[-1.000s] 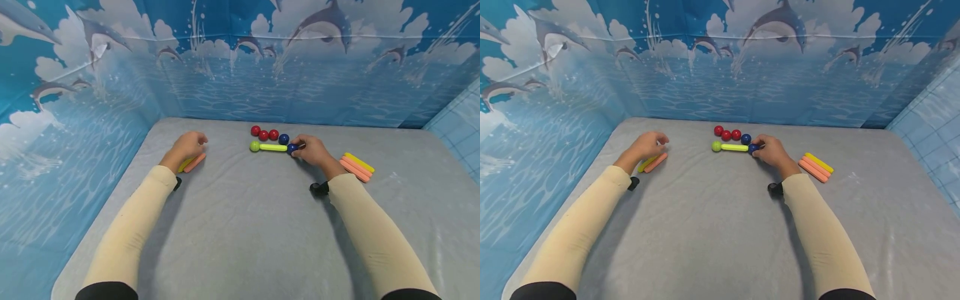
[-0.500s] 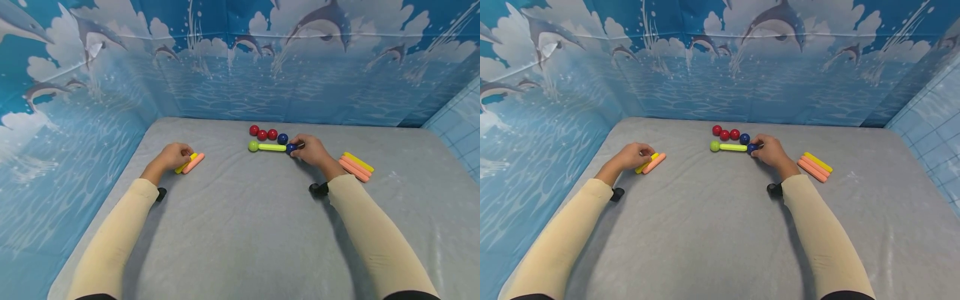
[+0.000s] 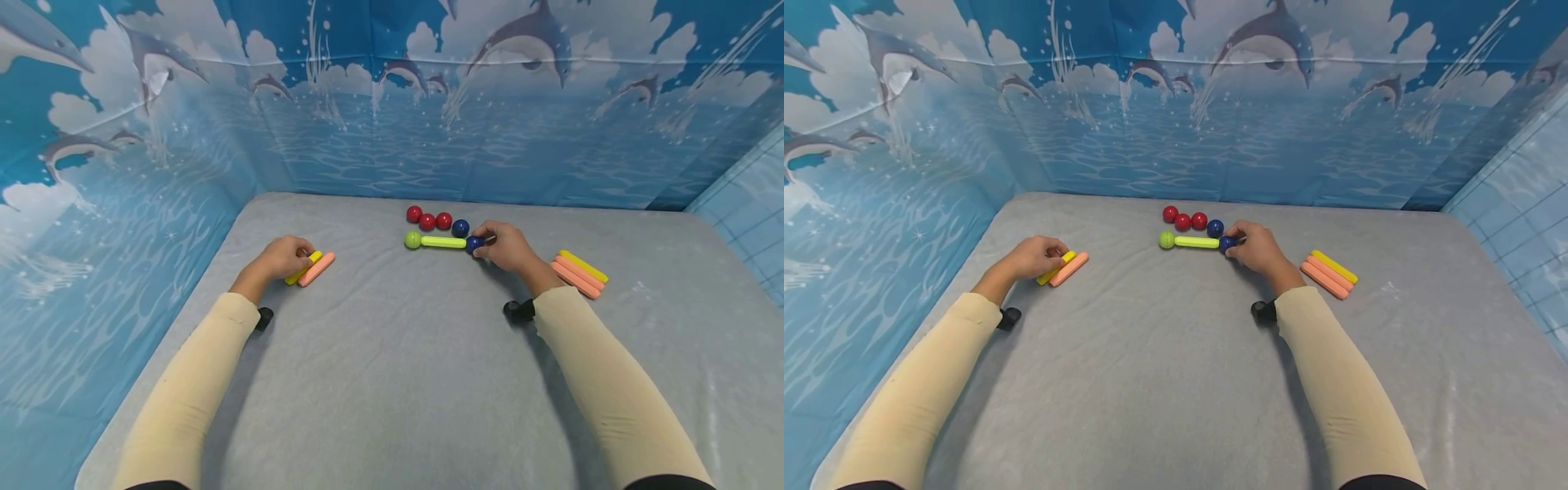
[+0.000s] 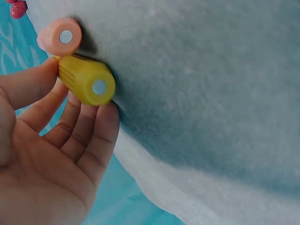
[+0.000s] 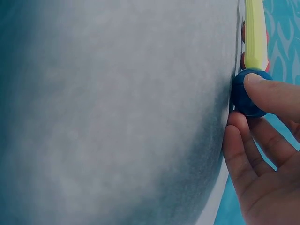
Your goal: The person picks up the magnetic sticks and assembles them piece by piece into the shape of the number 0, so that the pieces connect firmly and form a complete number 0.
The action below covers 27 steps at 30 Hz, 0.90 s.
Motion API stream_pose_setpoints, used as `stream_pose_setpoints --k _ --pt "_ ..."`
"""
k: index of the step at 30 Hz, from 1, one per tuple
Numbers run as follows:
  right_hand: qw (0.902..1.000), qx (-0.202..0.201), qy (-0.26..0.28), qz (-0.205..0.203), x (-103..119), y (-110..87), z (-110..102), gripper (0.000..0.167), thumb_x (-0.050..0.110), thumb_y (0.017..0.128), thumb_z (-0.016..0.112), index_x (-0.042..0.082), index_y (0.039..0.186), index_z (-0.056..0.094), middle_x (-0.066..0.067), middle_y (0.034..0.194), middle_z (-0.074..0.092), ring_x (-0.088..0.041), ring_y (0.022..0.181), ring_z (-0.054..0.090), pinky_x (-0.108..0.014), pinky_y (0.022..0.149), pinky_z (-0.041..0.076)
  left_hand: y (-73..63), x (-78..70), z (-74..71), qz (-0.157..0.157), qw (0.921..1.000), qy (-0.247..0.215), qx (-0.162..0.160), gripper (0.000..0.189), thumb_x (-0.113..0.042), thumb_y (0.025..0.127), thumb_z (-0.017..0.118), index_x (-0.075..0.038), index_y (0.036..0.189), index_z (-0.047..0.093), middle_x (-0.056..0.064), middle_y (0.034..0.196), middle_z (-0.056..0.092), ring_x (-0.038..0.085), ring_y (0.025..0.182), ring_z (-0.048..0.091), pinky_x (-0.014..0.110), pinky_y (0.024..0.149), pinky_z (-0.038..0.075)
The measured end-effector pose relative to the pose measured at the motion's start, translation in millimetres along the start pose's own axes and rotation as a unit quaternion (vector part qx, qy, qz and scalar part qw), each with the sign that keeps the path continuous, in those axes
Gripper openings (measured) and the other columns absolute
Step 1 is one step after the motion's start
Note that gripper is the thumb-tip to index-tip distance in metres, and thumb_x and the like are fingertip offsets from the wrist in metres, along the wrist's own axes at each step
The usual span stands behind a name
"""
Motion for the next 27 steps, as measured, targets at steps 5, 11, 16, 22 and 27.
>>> stream_pose_setpoints --k 5,11,16,22,27 --pt "1.0000 0.001 -0.001 0.003 0.9 -1.0 0.8 0.030 0.004 0.094 0.063 0.004 0.124 0.059 -0.022 0.135 0.056 -0.039 0.123 0.057 -0.050 0.095 0.052 -0.9 2.9 -2.1 -0.010 0.9999 0.003 -0.013 0.036 -0.015 0.099 0.052 -0.005 0.133 0.059 0.020 0.126 0.059 0.030 0.104 0.058 0.038 0.083 0.052" --pt "1.0000 0.001 0.003 0.009 1.2 -1.3 0.9 0.031 0.004 0.094 0.063 0.004 0.125 0.059 -0.023 0.137 0.055 -0.039 0.124 0.056 -0.051 0.097 0.051 -1.2 4.9 -2.1 -0.013 0.9998 -0.002 -0.017 0.035 -0.015 0.100 0.052 -0.003 0.132 0.059 0.019 0.121 0.059 0.028 0.101 0.055 0.037 0.082 0.049" --pt "0.9999 0.000 0.003 0.010 0.3 -1.8 1.2 0.032 0.004 0.095 0.063 0.004 0.126 0.058 -0.022 0.136 0.055 -0.039 0.124 0.056 -0.050 0.097 0.051 -1.2 4.5 -2.2 -0.009 0.9998 -0.002 -0.018 0.036 -0.015 0.100 0.052 -0.001 0.133 0.058 0.020 0.123 0.059 0.029 0.104 0.055 0.039 0.086 0.050" --pt "1.0000 -0.005 0.001 0.002 0.2 -1.7 1.4 0.031 0.005 0.094 0.063 0.004 0.126 0.059 -0.022 0.135 0.056 -0.039 0.123 0.057 -0.050 0.096 0.052 -1.3 5.5 -3.7 -0.013 0.9996 0.000 -0.027 0.035 -0.014 0.100 0.052 -0.002 0.133 0.058 0.021 0.128 0.059 0.030 0.109 0.056 0.042 0.091 0.051" --pt "1.0000 -0.006 0.002 -0.002 0.8 -1.4 1.9 0.031 0.005 0.094 0.064 0.003 0.125 0.059 -0.023 0.135 0.056 -0.039 0.123 0.057 -0.050 0.095 0.052 -2.6 5.6 -4.5 -0.006 0.9994 0.003 -0.034 0.036 -0.015 0.100 0.052 -0.003 0.134 0.057 0.021 0.129 0.059 0.031 0.112 0.056 0.044 0.095 0.049"
Point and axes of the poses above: each hand's wrist, its own y-axis towards the middle knuckle, its own z-axis out of the palm, x = y × z, the point moved 9 cm from there along y, towards the middle knuckle
